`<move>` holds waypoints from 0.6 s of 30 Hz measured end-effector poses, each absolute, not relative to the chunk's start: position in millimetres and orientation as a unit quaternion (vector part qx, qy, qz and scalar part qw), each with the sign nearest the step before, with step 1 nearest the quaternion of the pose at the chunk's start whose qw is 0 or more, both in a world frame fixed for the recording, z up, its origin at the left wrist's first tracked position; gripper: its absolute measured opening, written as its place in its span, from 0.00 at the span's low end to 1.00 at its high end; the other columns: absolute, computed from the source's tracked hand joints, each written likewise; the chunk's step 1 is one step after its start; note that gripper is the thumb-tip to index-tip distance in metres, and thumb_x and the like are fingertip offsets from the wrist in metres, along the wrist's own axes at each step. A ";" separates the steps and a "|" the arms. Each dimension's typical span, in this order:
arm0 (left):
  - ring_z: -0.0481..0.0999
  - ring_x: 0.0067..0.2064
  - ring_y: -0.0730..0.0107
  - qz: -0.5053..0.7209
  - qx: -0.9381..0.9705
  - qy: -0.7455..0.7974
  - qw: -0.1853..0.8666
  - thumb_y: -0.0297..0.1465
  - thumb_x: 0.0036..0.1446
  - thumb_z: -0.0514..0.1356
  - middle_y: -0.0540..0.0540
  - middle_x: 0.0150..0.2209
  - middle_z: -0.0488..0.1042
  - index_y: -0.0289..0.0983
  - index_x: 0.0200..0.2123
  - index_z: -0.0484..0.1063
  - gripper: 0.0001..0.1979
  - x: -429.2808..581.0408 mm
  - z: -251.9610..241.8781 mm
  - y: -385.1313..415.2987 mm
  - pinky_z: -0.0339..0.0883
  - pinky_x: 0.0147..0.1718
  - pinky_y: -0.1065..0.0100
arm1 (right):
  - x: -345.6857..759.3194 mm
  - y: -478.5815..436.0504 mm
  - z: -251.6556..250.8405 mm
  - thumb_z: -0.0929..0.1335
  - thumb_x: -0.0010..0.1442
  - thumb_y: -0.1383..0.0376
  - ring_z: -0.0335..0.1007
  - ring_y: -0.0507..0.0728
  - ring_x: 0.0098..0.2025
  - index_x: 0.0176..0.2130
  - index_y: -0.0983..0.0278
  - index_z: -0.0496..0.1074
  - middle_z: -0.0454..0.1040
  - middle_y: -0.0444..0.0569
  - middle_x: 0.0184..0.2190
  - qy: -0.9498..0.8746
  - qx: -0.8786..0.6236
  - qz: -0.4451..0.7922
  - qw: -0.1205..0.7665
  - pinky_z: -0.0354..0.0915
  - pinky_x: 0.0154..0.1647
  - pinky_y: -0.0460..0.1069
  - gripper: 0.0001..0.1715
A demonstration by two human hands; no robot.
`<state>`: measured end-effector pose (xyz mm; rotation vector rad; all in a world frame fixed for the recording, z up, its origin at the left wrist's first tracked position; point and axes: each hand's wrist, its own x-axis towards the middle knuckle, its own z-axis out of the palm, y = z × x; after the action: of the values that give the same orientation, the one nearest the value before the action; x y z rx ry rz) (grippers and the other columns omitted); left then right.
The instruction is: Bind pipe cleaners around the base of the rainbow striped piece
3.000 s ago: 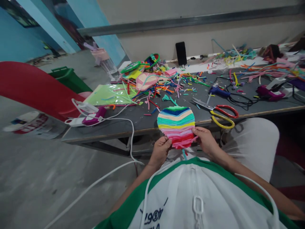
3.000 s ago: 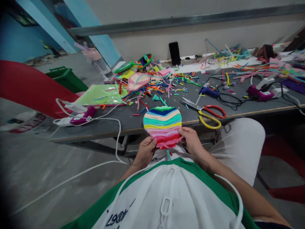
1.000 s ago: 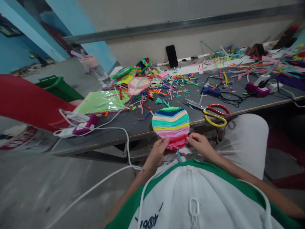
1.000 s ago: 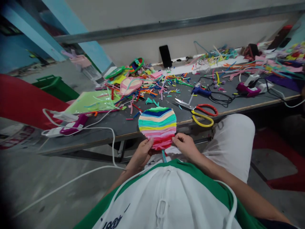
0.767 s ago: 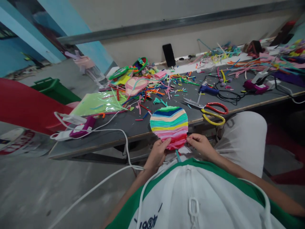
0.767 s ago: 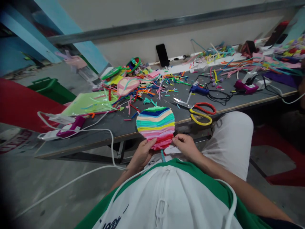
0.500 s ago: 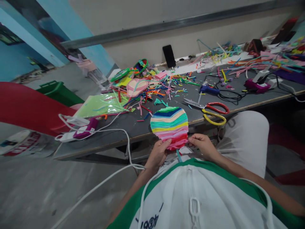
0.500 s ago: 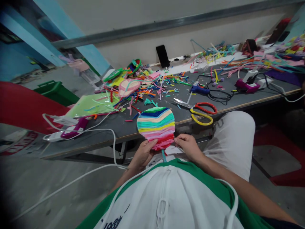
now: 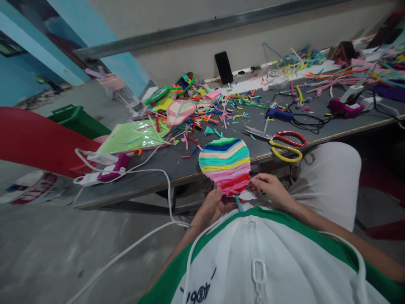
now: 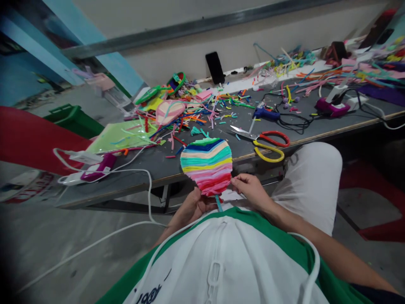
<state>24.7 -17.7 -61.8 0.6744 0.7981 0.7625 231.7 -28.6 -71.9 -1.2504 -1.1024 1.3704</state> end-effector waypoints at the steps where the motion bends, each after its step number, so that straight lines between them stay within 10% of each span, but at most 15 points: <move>1: 0.77 0.35 0.58 0.354 0.320 0.383 0.791 0.49 0.42 0.63 0.38 0.36 0.77 0.34 0.42 0.71 0.29 25.7 -62.5 -19.3 0.71 0.31 0.63 | 231.0 -28.8 -72.1 0.67 0.53 0.52 0.60 0.50 0.23 0.27 0.66 0.71 0.70 0.45 0.21 -0.450 -0.506 0.566 0.471 0.55 0.25 0.45 0.18; 18: 0.65 0.13 0.75 0.339 0.362 0.491 0.717 0.42 0.43 0.66 0.48 0.13 0.68 0.31 0.20 0.69 0.18 46.0 -75.0 -15.0 0.56 0.12 0.74 | 220.9 -24.7 -82.8 0.65 0.55 0.54 0.58 0.49 0.20 0.23 0.65 0.70 0.66 0.42 0.17 -0.472 -0.513 0.547 0.463 0.53 0.22 0.45 0.18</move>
<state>46.0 -15.0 -75.0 0.8007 1.0858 0.7502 220.9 -24.7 -82.8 -1.2615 -1.1596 1.3455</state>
